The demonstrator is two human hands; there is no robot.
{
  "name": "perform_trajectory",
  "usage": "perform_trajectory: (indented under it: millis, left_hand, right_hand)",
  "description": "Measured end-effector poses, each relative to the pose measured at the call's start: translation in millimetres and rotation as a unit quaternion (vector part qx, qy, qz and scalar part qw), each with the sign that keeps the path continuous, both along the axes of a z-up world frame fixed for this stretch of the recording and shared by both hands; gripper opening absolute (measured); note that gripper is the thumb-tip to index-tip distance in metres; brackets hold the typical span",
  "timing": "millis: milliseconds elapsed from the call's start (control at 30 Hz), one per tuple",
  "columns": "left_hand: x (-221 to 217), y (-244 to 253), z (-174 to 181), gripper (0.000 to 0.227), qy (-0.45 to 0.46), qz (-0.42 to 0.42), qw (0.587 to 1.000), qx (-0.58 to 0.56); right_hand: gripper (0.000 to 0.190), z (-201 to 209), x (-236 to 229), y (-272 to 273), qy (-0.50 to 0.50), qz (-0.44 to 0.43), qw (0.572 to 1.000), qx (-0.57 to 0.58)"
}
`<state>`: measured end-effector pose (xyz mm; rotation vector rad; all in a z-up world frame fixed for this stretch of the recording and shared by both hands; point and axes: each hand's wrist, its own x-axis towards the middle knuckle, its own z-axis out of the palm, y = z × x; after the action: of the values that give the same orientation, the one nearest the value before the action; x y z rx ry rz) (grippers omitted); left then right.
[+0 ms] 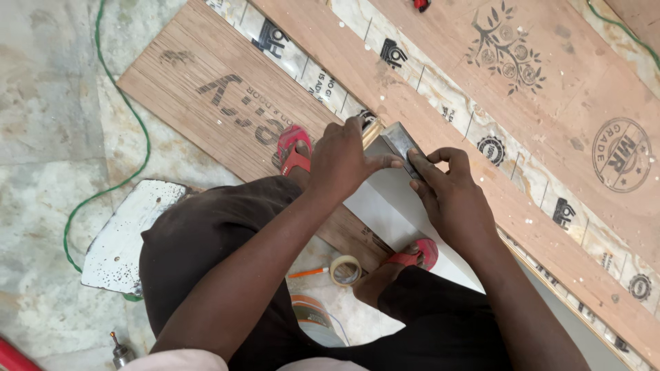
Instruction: The person scrapes the edges and corners of a wooden structure using a metal scraper. They work on the inner and outer edges of the frame, removing material to smooth the surface.
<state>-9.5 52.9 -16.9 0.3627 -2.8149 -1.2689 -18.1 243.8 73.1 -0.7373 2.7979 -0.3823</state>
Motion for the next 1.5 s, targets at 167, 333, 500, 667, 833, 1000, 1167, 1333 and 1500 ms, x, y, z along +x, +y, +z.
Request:
perform_trajectory:
  millis: [167,333,500,667,833,1000,1167,1333,1500]
  left_hand:
    - [2,1,1,0.1,-0.02,-0.002,1.0,0.005]
    - [3,3,-4,0.097,0.001,0.005,1.0,0.013]
    - [1,-1,-1,0.099,-0.036,0.001,0.999,0.01]
    - [4,1,2,0.1,0.021,0.007,1.0,0.006]
    - [4,0,6,0.095,-0.055,0.007,0.998,0.019]
    - [2,0,3,0.095,-0.012,-0.007,1.0,0.013]
    - [3,0,4,0.094,-0.038,-0.004,0.999,0.017]
    - [4,-3,1,0.092,-0.055,-0.022,0.998,0.038]
    - [20,-20,20,0.078,0.1,-0.025,0.995,0.013]
  right_hand:
    - [0.044,1,-3,-5,0.005,-0.002,1.0,0.021]
    - [0.044,-11,-3,-10,0.028,-0.001,1.0,0.006]
    - [0.046,-6,0,-6,0.013,0.003,1.0,0.005]
    - [0.043,-5,-5,-8,0.013,0.007,1.0,0.013]
    - [0.044,-3,-4,-7,-0.002,-0.006,0.999,0.036]
    - [0.044,-2,-4,-9,0.007,0.002,1.0,0.003]
    - [0.043,-6,-6,-17,0.011,-0.019,1.0,0.007]
    - [0.049,-15,11,-9,0.074,-0.012,0.993,-0.089]
    - [0.049,-36,31,-34,-0.21,-0.291,0.881,-0.307]
